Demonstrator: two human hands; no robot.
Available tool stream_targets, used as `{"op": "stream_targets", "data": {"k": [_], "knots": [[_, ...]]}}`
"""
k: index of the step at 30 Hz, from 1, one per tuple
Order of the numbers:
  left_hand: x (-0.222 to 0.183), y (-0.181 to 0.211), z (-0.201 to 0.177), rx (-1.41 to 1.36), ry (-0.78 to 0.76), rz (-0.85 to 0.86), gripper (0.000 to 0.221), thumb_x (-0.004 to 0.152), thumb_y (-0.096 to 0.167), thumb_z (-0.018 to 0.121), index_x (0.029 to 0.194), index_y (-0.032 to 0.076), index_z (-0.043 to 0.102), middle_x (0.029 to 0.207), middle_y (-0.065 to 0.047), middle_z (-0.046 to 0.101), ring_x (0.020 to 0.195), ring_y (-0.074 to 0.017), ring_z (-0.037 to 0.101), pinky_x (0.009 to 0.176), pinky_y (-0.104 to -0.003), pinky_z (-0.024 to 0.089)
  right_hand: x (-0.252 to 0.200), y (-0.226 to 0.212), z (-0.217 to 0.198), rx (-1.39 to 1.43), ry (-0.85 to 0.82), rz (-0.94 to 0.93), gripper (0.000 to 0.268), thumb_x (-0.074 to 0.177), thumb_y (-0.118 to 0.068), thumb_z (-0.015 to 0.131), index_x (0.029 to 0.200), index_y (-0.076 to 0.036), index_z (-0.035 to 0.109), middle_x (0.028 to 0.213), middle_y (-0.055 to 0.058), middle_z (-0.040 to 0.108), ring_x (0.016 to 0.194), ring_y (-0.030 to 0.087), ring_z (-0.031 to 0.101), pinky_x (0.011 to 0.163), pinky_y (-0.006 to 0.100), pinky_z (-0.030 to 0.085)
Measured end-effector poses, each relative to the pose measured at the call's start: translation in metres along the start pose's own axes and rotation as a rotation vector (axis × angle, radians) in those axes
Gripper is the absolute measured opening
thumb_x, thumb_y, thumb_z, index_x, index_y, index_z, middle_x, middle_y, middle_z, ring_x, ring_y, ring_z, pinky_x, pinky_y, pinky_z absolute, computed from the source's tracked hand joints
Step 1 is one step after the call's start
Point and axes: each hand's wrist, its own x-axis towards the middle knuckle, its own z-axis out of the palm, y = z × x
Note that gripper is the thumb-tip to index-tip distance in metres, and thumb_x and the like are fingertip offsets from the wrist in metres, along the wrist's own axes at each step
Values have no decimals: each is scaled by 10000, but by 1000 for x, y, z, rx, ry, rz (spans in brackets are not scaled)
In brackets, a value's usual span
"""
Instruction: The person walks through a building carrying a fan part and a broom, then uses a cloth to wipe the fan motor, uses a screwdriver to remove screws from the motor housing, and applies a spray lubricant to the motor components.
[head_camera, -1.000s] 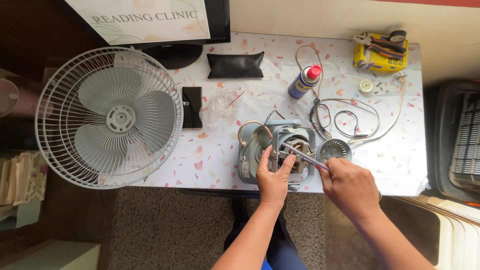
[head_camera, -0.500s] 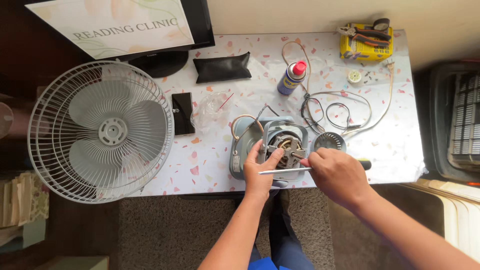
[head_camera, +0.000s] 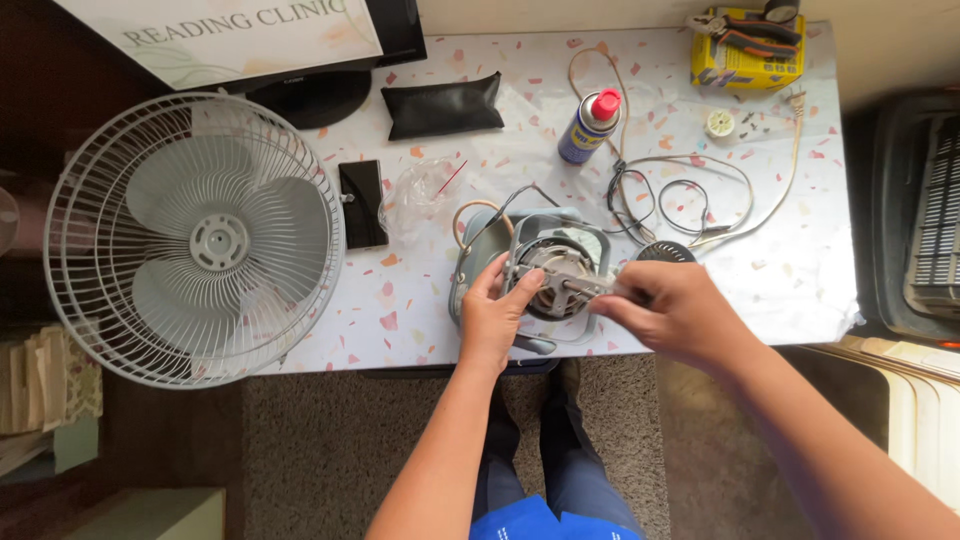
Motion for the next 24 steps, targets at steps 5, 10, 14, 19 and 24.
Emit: {"op": "stream_targets", "data": {"k": [5,10,14,19,24], "knots": [[-33,42,-10,32,19,0,757,767,357,906,1436,156,615,1211,-73,685,809,-161,683,516,-185,491,-12,111,23,537,408,495,351,1156,-369,561,1003,-77,680,638,60,579,525,142,538,493,270,487],[-41,63,-16,130,10,-40,713,776,420,734,1429,155,623,1132,11,648,861,-72,584,543,-243,477,-25,249,64,374,438,846,301,931,-174,467,1178,-51,587,881,157,627,661,245,603,561,375,517],[-42,67,-22,125,-21,-54,687,809,388,713,1432,118,610,1203,-23,679,975,-105,640,561,-254,541,-34,340,95,-77,347,953,452,816,-94,517,1237,-5,654,1148,255,718,1131,481,621,997,491,455],[-41,64,-28,112,-2,-59,715,820,409,698,1474,141,590,1270,4,685,1024,-101,616,608,-250,515,-22,359,108,-286,618,701,434,881,-211,700,1254,5,650,1146,252,699,1205,458,465,1034,507,342],[-41,56,-33,97,-12,-34,755,835,451,658,1521,155,545,1356,-18,673,1168,-126,617,694,-277,605,-2,128,74,207,560,540,312,1045,-286,674,1317,-134,653,1181,97,670,1098,253,649,957,385,487]]}}
